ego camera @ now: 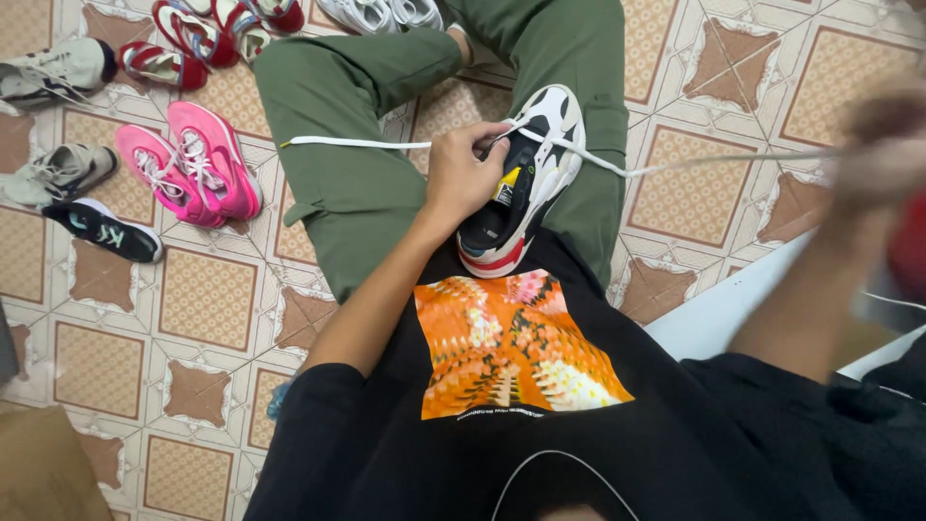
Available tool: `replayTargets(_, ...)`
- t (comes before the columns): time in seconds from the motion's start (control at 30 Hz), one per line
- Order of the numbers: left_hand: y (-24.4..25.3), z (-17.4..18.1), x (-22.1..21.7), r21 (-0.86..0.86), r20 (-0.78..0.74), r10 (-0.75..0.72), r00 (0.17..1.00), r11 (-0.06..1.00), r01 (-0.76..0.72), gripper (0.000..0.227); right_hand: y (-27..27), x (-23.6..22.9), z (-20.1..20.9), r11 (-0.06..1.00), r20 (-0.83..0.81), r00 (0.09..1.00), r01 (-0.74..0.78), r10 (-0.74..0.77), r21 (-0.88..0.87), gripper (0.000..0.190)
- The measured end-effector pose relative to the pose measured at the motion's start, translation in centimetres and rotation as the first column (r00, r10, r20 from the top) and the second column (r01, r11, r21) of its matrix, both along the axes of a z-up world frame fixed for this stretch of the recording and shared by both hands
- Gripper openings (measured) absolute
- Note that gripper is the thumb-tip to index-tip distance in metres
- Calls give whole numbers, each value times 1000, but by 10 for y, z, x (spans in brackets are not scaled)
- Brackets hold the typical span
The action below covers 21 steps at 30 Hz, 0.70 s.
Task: Threading a white shoelace through the eyelets of a sneaker while sitting on the floor.
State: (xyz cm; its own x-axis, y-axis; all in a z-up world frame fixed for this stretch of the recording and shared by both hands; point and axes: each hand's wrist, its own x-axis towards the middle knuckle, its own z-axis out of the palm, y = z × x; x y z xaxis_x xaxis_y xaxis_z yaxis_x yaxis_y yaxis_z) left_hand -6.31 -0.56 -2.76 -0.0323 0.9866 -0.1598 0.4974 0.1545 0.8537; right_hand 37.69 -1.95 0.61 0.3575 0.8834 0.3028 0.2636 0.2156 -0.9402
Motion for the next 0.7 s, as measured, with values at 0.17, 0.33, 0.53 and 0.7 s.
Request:
replayTargets(0.17, 3, -10, -6, -76, 94, 6, 996, 997, 1, 22, 13, -177, 4, 944, 152, 932, -318, 329, -90, 18)
replayTargets(0.33, 4, -21, -9, -169, 161, 29, 987, 986, -1, 23, 7, -257, 9, 880, 19, 884, -462, 467, -115, 18)
replayTargets(0.53, -3, -21, -8, -226, 234, 59, 970, 974, -5, 23, -8, -272, -23, 919, 368, 850, -294, 378, -264, 13)
replayTargets(0.7, -5, -15, -14, -237, 259, 95, 961, 971, -32, 23, -6, -277, -33, 930, 354, 867, -274, 350, -246, 12)
